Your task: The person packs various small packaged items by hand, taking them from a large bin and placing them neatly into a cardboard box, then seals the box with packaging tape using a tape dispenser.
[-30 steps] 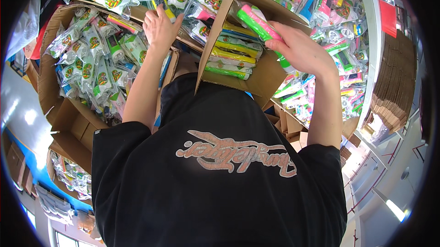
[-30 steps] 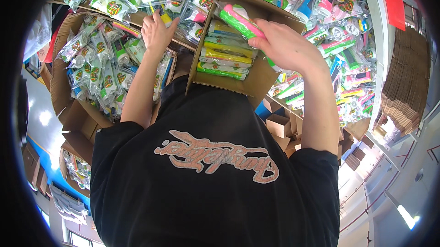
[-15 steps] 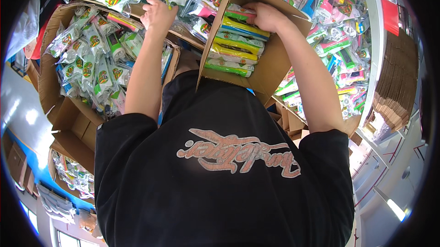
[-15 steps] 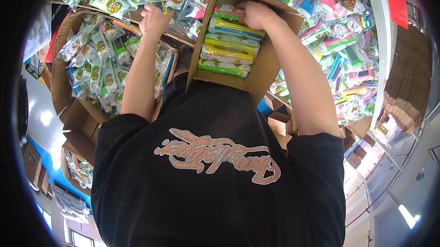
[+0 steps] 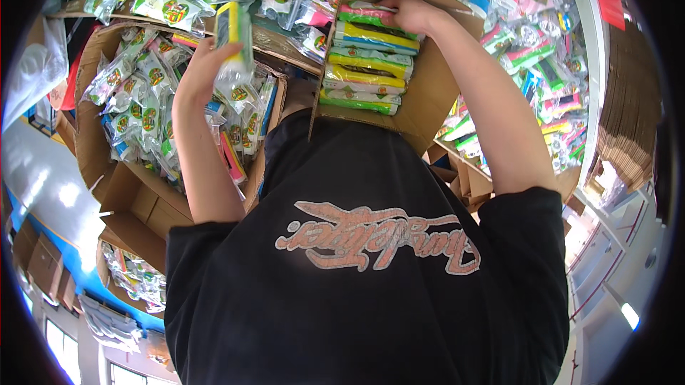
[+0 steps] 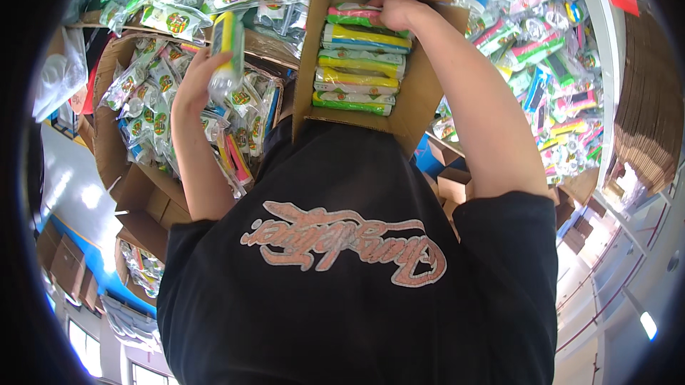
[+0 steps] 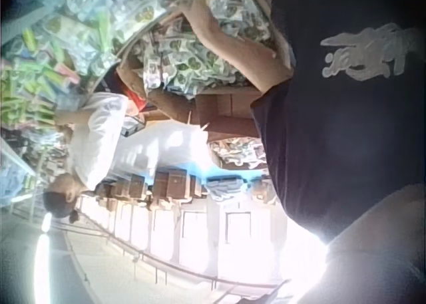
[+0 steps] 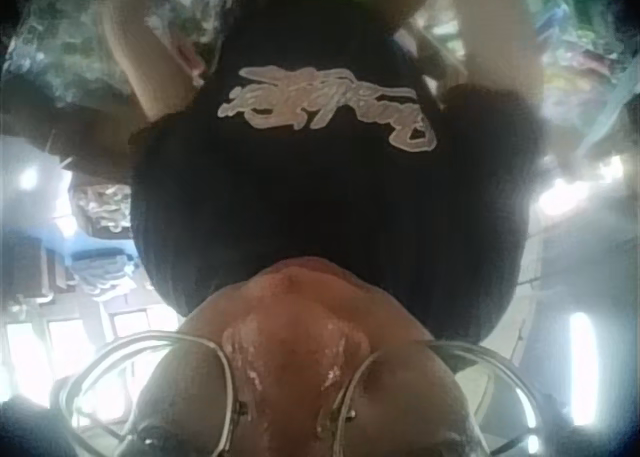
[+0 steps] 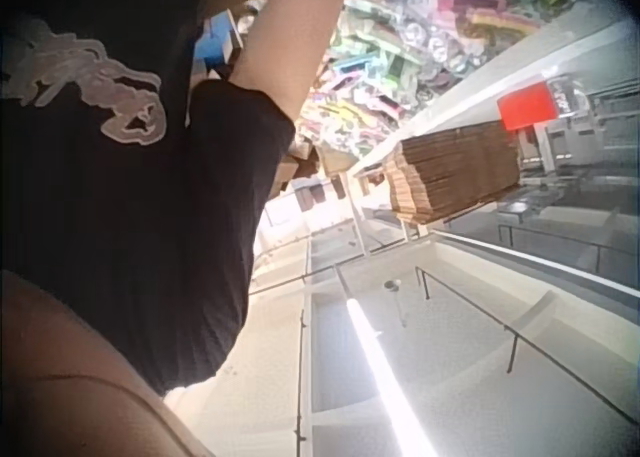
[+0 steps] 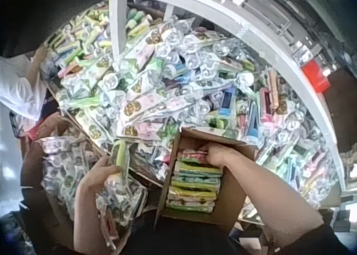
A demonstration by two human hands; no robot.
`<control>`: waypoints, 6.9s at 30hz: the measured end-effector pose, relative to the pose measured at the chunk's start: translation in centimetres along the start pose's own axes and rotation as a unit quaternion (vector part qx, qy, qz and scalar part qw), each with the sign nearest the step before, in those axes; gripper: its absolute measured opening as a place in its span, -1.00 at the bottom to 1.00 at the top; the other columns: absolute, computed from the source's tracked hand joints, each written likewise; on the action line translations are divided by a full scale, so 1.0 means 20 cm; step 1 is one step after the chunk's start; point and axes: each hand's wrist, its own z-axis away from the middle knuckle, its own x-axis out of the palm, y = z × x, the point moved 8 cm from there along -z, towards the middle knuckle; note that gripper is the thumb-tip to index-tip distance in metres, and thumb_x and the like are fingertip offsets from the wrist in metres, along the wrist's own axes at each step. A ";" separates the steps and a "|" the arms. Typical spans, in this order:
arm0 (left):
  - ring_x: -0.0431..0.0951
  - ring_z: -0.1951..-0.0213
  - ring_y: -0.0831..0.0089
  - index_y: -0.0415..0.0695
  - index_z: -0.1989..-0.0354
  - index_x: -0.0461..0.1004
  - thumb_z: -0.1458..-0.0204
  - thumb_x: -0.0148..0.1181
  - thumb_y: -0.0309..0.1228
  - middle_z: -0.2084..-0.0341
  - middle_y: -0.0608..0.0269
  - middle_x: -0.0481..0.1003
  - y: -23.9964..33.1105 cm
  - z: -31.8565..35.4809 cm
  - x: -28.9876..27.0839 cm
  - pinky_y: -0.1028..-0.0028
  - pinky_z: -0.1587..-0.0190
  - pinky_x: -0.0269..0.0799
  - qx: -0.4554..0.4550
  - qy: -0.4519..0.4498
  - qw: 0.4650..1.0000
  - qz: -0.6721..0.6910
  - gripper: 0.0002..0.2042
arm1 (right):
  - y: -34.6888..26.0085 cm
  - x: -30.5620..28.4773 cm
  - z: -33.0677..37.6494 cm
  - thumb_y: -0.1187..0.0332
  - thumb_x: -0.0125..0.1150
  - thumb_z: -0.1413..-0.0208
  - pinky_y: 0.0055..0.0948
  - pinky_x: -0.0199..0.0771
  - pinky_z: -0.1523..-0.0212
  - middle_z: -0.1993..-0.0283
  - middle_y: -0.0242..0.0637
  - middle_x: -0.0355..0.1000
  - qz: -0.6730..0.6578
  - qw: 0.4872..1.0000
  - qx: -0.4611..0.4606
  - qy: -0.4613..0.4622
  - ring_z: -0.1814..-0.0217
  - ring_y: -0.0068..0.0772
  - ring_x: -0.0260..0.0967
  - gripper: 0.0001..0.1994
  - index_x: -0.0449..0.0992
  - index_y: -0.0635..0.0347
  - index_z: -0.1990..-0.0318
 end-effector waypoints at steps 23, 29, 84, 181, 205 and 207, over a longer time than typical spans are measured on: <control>0.55 0.06 0.28 -0.26 -0.27 0.33 -0.10 0.32 -0.14 0.04 -0.07 0.53 0.64 0.66 0.97 0.37 -0.03 0.42 0.319 -0.301 0.883 -0.170 -0.37 | -0.56 -0.20 1.35 0.08 0.57 0.18 -0.04 0.37 -0.21 0.01 -0.10 0.38 0.108 0.849 -0.168 0.488 -0.23 0.09 0.35 -0.30 0.38 0.25 -0.07; 0.59 0.14 0.18 -0.17 -0.22 0.41 0.06 0.37 -0.34 0.09 0.09 0.57 0.77 0.66 0.83 0.29 0.01 0.49 0.365 -0.228 0.850 -0.304 -0.40 | -0.68 -0.31 1.36 0.09 0.62 0.38 -0.12 0.41 -0.07 -0.08 -0.18 0.34 0.173 0.791 -0.349 0.472 -0.17 -0.02 0.36 -0.36 0.47 0.13 0.10; 0.53 0.11 -0.26 -0.30 -0.40 0.13 -0.16 0.06 -0.50 0.05 -0.19 0.50 0.46 0.41 0.81 0.00 -0.01 0.47 0.390 -0.002 0.890 -0.235 -0.41 | -0.25 0.08 0.54 0.31 0.30 -0.14 -0.20 0.52 -0.11 -0.08 0.12 0.37 0.273 0.934 0.072 0.221 -0.10 0.05 0.42 -0.51 0.34 0.53 -0.09; 0.23 -0.32 0.08 -0.37 -0.30 0.35 -0.20 0.10 -0.42 -0.32 -0.12 0.23 0.52 0.13 1.50 0.23 -0.35 0.22 0.264 -0.087 0.538 -0.796 -0.51 | 0.00 0.24 1.11 0.64 0.01 -0.13 -0.07 0.49 0.26 0.08 0.05 0.48 -0.297 0.836 -0.091 0.453 0.26 0.11 0.53 -0.50 0.30 0.06 -0.24; 0.20 -0.43 0.05 -0.34 -0.44 0.07 -0.29 -0.11 -0.32 -0.47 -0.11 0.06 0.37 0.08 1.39 0.14 -0.39 0.22 0.286 0.048 0.566 -0.771 -0.42 | -0.09 0.20 1.09 0.62 0.02 -0.13 -0.01 0.47 0.03 -0.11 0.05 0.42 -0.262 0.853 -0.102 0.439 -0.02 0.17 0.47 -0.52 0.30 0.16 -0.25; 0.41 -0.29 0.07 -0.20 -0.31 0.34 -0.32 -0.04 -0.18 -0.34 -0.07 0.31 0.45 0.12 1.34 0.14 -0.24 0.41 0.308 -0.018 0.633 -0.710 -0.52 | -0.07 0.21 1.08 0.61 0.03 -0.13 0.01 0.47 -0.01 -0.13 0.08 0.41 -0.232 0.867 -0.089 0.432 -0.06 0.23 0.46 -0.50 0.26 0.17 -0.26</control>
